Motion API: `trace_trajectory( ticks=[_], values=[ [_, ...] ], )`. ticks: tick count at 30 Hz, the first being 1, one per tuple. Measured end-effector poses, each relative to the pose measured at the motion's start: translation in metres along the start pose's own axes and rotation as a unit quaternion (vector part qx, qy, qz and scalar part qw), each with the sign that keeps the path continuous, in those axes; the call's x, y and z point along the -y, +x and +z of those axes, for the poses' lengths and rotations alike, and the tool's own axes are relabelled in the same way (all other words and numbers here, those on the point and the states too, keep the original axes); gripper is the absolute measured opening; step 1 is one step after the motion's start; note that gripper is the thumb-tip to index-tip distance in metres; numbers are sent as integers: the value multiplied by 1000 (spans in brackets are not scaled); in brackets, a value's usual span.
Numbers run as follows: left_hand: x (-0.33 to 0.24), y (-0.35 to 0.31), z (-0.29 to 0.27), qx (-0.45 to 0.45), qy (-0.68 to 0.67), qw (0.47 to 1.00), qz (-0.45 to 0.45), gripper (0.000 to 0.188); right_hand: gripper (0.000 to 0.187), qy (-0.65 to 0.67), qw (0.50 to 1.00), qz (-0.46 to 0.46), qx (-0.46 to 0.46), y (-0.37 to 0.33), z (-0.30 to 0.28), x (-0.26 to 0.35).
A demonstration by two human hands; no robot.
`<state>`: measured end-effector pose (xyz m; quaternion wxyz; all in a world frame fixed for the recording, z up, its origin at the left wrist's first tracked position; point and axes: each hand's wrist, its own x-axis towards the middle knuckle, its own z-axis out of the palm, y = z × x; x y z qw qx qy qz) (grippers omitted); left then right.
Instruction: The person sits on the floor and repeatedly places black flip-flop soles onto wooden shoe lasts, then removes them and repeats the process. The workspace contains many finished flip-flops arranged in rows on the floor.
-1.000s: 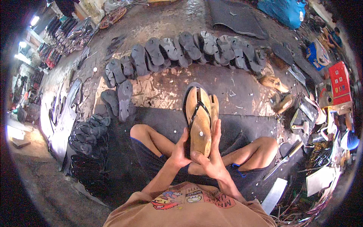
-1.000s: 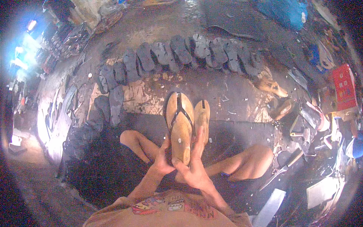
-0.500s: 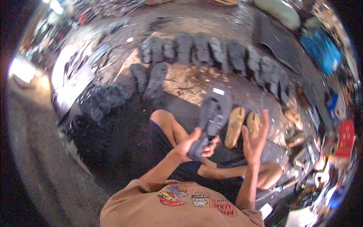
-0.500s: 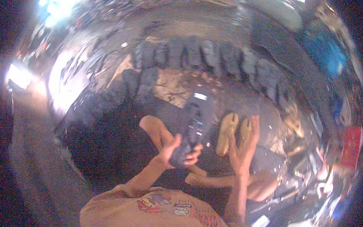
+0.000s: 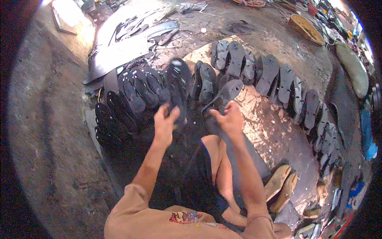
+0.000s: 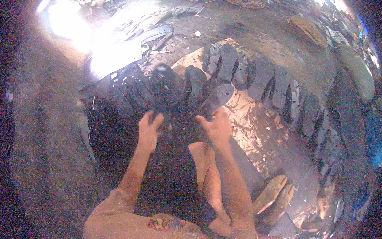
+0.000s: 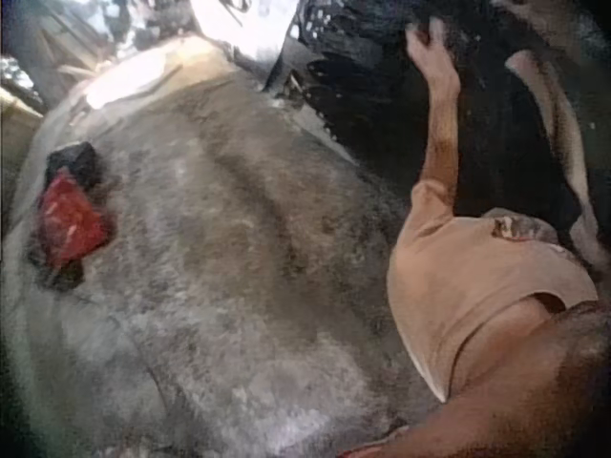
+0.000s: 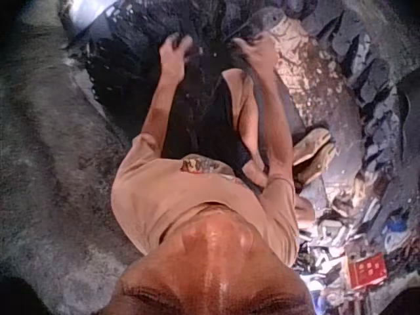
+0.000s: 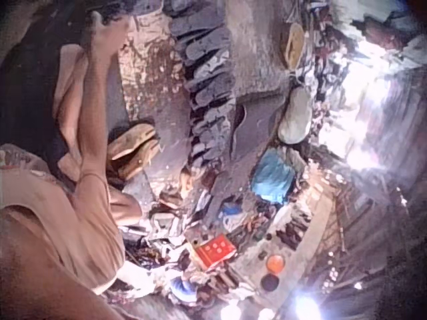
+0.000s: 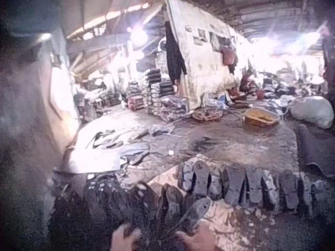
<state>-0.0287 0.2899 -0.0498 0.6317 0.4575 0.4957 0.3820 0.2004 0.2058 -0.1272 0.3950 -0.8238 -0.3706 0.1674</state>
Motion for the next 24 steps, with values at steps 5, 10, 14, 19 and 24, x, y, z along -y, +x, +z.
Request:
trace_trajectory(
  ticks=[5,10,14,19,24],
  values=[
    [14,190,8,-67,-164,984,4,41,97,-154,985,48,60,26,61,20],
    [62,267,13,-93,-254,962,-32,38,60,-4,998,-14,-61,-13,47,-68],
    [81,207,1,-149,-326,931,-75,36,49,420,871,251,-53,-58,-33,-98],
    [42,14,43,79,-218,972,-14,34,49,149,973,149,-89,-140,-116,-128],
    [70,-64,93,259,-121,958,8,37,45,-62,971,87,-215,-187,-128,-132]
  ],
)
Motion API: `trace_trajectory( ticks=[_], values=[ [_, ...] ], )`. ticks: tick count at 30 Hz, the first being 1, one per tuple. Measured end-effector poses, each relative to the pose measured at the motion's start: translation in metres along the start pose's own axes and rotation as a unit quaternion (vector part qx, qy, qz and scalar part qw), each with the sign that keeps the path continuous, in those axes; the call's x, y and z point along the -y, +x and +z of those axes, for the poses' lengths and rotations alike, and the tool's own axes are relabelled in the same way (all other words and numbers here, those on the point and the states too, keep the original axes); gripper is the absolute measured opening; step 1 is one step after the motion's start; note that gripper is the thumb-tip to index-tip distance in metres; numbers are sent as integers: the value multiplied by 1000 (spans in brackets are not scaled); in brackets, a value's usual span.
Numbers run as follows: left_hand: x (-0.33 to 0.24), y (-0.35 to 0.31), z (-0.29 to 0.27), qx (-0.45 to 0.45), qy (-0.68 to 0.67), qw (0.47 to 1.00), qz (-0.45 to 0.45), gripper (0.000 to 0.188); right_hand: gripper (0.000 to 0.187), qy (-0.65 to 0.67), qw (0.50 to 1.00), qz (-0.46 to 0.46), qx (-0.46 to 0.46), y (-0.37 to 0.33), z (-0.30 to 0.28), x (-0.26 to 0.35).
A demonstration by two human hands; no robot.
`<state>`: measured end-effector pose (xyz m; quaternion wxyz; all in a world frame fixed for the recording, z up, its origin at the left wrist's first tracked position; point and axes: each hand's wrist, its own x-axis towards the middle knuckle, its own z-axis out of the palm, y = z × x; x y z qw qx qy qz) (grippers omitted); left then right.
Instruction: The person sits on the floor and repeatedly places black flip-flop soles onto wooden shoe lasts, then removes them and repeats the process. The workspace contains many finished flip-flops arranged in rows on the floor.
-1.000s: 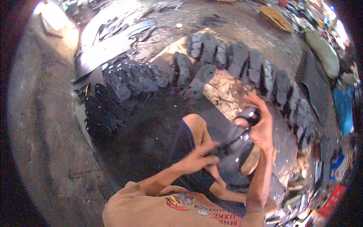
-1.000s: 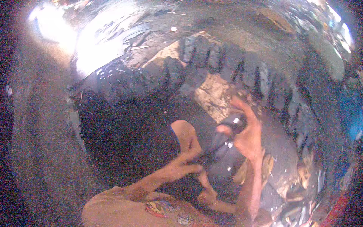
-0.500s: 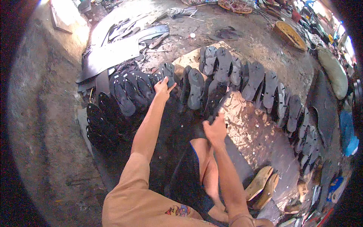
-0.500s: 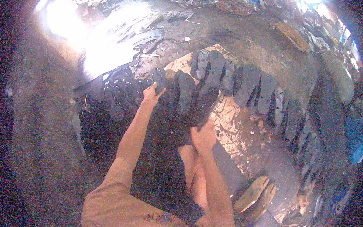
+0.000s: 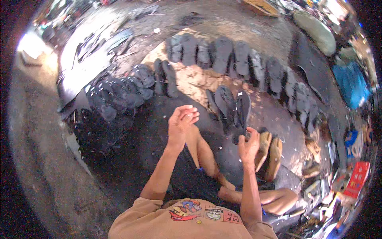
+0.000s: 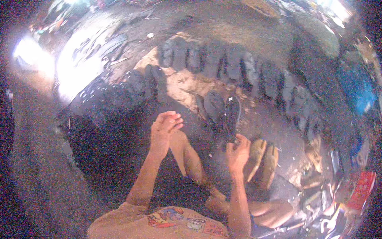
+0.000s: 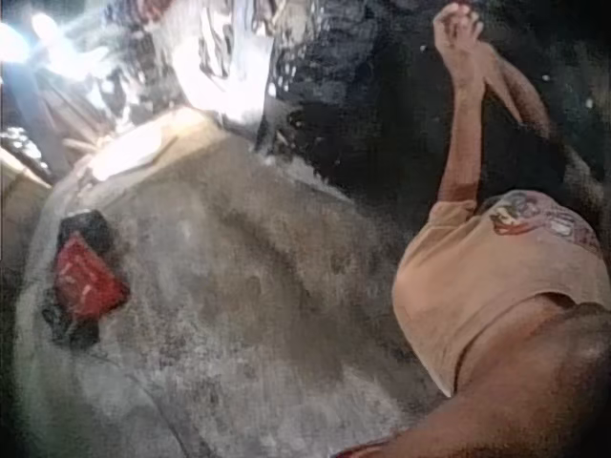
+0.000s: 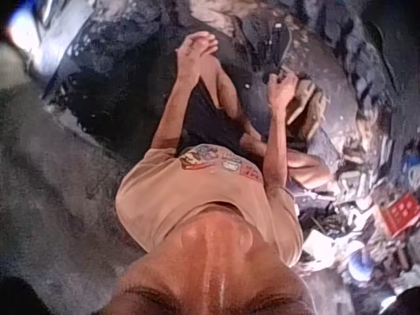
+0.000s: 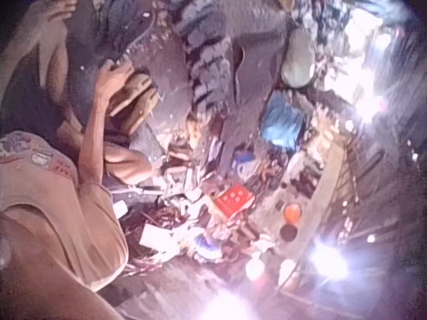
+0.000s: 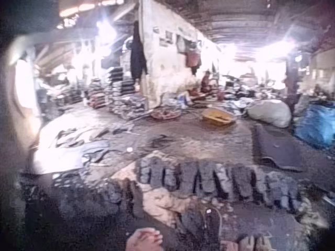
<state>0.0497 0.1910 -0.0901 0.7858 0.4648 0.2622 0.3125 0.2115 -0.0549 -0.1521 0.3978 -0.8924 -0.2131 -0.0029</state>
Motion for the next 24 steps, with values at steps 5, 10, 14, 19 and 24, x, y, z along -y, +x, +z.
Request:
trace_trajectory(
  ticks=[5,10,14,19,24],
  values=[
    [105,46,71,109,382,903,163,45,61,-27,998,-8,-57,-14,13,25],
    [146,57,92,170,559,788,192,63,88,-13,993,98,59,-5,1,0],
    [149,51,100,156,699,671,193,43,55,41,994,99,-4,-5,-31,-3],
    [144,47,113,179,686,682,178,32,28,550,758,344,-65,-32,-48,1],
    [164,50,111,86,539,815,192,57,12,708,515,481,-50,-38,-35,-21]
  ],
)
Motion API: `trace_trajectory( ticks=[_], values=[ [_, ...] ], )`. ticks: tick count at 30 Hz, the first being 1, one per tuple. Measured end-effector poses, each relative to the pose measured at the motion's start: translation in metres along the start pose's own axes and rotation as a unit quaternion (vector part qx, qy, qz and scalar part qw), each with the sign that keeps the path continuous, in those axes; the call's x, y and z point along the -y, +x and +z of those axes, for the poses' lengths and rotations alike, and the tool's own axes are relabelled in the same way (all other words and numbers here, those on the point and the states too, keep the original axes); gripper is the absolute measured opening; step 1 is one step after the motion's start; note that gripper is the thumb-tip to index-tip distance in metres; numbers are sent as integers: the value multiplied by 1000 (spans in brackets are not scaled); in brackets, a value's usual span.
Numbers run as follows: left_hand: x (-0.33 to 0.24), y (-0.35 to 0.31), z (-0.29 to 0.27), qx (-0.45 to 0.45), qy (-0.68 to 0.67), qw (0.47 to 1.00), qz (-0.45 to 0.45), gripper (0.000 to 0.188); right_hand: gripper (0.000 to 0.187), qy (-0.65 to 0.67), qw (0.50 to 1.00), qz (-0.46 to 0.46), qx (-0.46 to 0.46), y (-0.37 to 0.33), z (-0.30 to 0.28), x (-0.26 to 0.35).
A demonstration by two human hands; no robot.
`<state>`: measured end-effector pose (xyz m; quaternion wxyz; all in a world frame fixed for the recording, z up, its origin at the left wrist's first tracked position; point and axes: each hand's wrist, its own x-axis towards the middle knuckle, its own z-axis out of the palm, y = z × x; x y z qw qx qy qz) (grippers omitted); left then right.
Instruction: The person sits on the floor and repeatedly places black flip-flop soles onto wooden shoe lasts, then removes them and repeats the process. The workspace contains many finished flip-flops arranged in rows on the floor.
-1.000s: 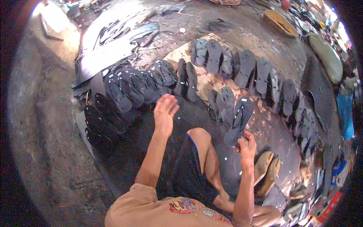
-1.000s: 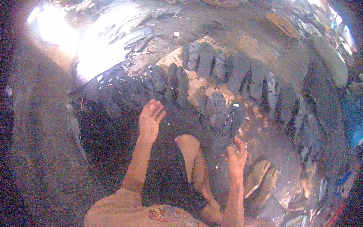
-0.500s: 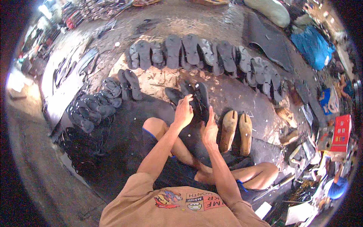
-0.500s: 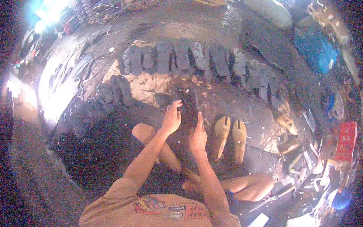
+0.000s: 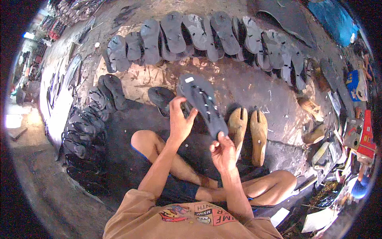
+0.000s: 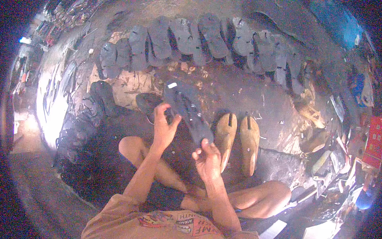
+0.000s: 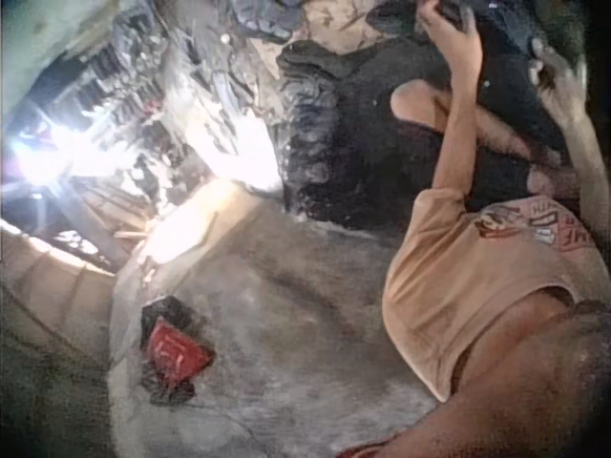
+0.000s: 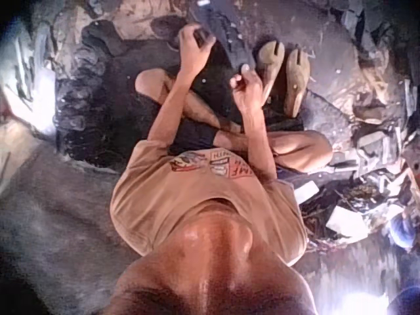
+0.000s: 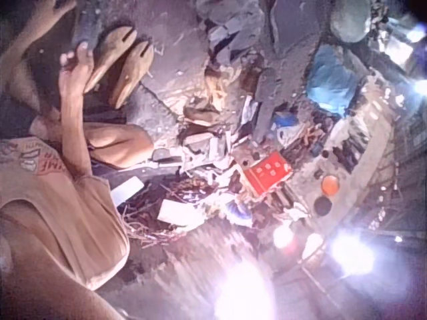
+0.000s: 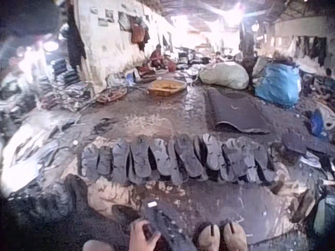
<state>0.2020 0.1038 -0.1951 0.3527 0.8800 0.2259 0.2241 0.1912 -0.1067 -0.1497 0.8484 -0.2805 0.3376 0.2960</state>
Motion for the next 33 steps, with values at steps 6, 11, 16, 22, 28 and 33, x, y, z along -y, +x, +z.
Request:
trace_trajectory(
  ticks=[6,11,16,22,28,33],
  values=[
    [-33,27,-18,68,-509,801,-306,67,35,279,910,253,174,0,-2,-17],
    [-60,43,-45,82,-572,727,-371,60,39,441,822,242,268,-30,10,1],
    [10,63,-39,-33,-346,912,-219,56,40,282,928,-32,244,-90,5,79],
    [-139,1,-99,147,-595,778,-141,71,41,-182,948,-235,116,-111,-23,43],
    [-191,-62,-151,172,-507,843,58,54,48,-378,858,-320,134,-91,-44,10],
    [-187,-67,-168,208,-396,879,166,45,70,-534,618,-564,124,-166,28,62]
  ],
)
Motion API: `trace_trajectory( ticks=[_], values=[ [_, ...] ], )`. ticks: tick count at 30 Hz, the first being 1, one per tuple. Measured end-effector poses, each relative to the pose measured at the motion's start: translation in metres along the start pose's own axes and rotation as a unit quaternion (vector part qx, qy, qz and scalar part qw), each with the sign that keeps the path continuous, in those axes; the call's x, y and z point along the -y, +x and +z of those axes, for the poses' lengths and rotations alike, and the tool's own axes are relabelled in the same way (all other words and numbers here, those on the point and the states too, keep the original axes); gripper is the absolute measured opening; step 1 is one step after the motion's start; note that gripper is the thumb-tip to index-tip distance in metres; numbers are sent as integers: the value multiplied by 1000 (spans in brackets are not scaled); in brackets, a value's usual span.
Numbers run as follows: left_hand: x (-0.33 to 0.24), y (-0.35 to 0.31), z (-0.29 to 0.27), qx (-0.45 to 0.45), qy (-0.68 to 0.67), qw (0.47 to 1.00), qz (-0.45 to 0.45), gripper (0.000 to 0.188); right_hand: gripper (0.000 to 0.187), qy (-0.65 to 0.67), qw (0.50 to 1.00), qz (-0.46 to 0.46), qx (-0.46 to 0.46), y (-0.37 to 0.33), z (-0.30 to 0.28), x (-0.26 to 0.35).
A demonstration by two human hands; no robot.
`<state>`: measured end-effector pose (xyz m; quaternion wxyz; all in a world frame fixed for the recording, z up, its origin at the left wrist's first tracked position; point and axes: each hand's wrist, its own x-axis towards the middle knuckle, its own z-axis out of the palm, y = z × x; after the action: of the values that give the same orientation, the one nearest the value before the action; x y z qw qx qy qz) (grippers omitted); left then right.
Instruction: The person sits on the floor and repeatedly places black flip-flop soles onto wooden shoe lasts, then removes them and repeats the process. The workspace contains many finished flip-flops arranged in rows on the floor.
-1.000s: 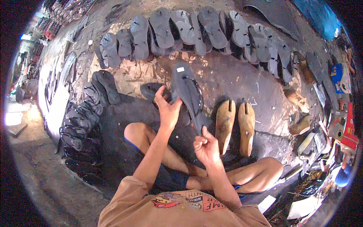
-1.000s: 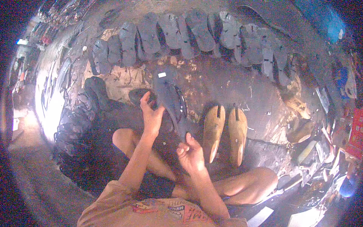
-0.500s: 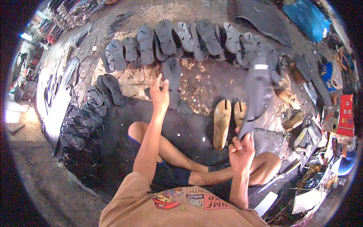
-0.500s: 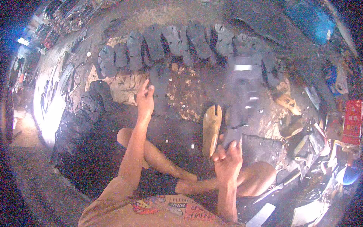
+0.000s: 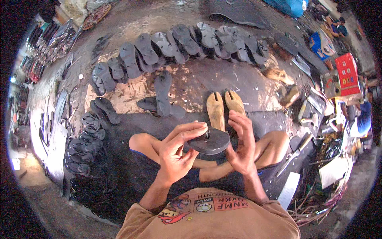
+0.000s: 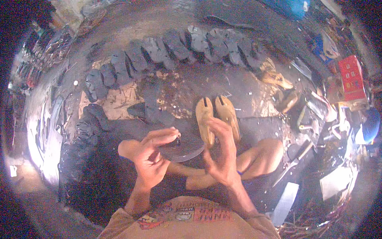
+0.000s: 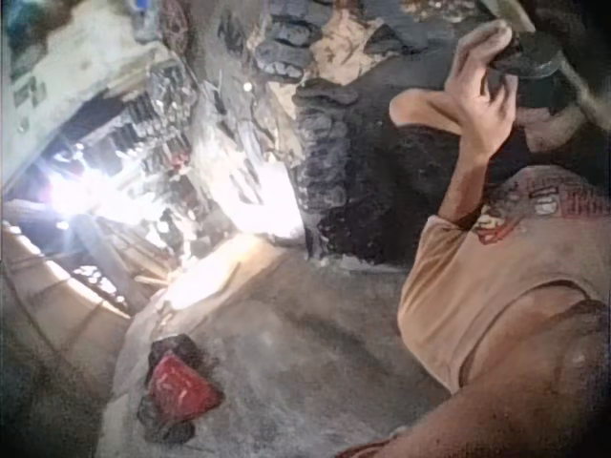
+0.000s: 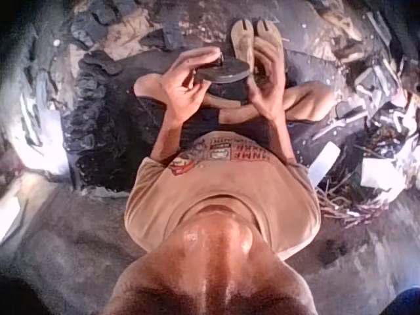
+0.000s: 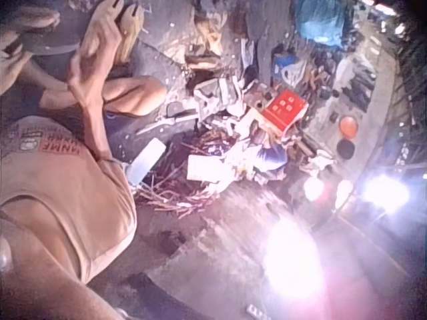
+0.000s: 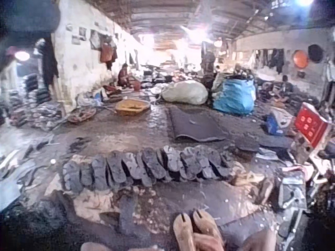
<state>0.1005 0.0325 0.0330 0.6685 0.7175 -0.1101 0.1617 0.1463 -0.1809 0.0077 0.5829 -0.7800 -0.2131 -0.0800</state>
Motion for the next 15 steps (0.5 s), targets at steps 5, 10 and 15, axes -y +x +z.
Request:
trace_trajectory(
  ticks=[5,10,15],
  values=[
    [-14,3,12,0,22,999,27,45,75,-52,986,-110,114,11,-24,27],
    [-6,17,12,78,46,995,-40,38,67,-50,995,-18,80,24,-23,52],
    [33,28,19,79,32,993,-78,37,49,1,990,46,132,34,-23,-12]
  ],
)
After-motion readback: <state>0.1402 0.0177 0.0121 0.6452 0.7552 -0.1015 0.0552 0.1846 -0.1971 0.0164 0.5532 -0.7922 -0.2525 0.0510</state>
